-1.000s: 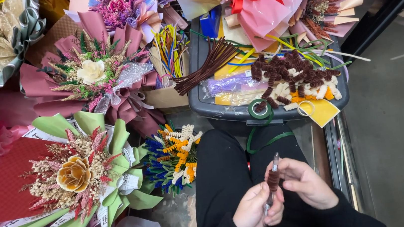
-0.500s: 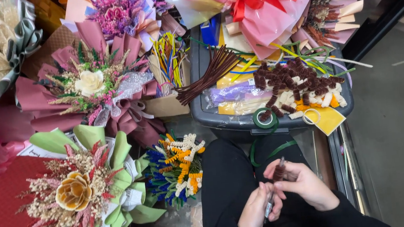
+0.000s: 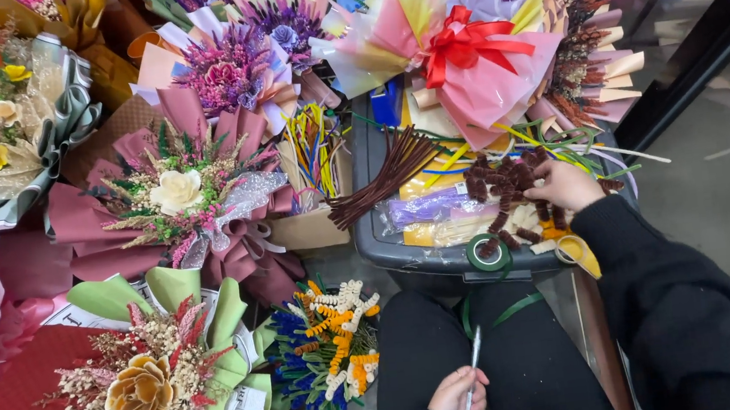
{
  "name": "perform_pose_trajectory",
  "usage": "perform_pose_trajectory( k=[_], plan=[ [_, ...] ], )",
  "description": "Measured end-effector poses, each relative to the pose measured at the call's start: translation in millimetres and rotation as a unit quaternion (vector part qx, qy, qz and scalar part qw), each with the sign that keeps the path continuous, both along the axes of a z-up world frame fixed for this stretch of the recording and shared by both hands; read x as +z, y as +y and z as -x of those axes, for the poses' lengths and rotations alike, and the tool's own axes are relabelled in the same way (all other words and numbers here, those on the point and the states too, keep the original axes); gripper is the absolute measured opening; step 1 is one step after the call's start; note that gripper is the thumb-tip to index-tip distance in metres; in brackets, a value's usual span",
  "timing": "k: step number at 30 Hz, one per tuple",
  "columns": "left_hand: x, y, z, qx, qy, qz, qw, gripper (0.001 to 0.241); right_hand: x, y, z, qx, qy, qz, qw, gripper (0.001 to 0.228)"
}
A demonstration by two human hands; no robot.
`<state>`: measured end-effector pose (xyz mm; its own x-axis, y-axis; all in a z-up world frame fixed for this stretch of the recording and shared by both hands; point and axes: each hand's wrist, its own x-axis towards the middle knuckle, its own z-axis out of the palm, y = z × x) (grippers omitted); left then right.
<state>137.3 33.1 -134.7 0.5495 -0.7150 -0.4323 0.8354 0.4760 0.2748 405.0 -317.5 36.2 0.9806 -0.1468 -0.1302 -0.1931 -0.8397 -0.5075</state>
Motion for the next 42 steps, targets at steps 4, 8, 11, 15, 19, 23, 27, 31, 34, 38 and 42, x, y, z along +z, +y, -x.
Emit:
perform_pose_trajectory(
  k=[4,8,11,15,19,23,27,31,34,38,42],
  plan=[
    [3.1,-2.0,1.4,0.01,-0.008,-0.015,1.0,0.013,16.4,-0.6,14.6,-0.044,-0.003,0.115,0.992,0.058],
    [-9.6,-6.6,-0.8,-0.02,-0.033,-0.001,0.999,0.014,-1.0,-7.8,58.9,-0.053,-0.028,0.06,0.996,0.051],
    [-7.2,-10.5,-5.5,-0.011,-0.016,-0.003,1.0,0.016,-14.7,-6.9,72.4,-0.005,0.023,0.016,1.0,0.051],
    [-12.9,-17.7,-7.5,-0.045,-0.056,0.044,0.996,0.024,0.1,23.1,62.4,0.047,0.015,-0.03,0.998,0.04],
    [-4.9,-12.7,-4.8,-0.044,-0.078,0.051,0.995,0.031,35.9,82.4,34.8,0.145,-0.001,-0.007,0.989,0.038],
    [-19.7,-5.6,-14.1,-0.03,-0.014,0.115,0.993,0.02,32.9,133.3,-21.8,0.211,-0.075,0.049,0.973,0.035],
    [-24.0,-13.0,-15.3,-0.028,-0.019,0.105,0.994,0.02,5.4,186.3,-66.2,0.291,-0.237,0.159,0.913,0.022],
    [-51.4,-26.1,-17.5,-0.061,-0.121,0.045,0.99,0.027,-43.4,247.1,-94.4,0.346,-0.286,0.221,0.866,0.017],
    [-85.7,-35.4,-17.1,-0.108,-0.287,-0.039,0.951,0.029,-76.6,282.1,-98.9,0.385,-0.332,0.268,0.818,0.014],
    [-87.8,-40.0,-11.1,-0.114,-0.27,-0.04,0.955,0.028,-85.6,306.2,-100.9,0.4,-0.336,0.268,0.81,0.013],
    [-91.8,-49.9,-8.2,-0.091,-0.215,0.024,0.972,0.02,-84.4,307.3,-99.9,0.416,-0.322,0.265,0.808,0.013]
  ],
)
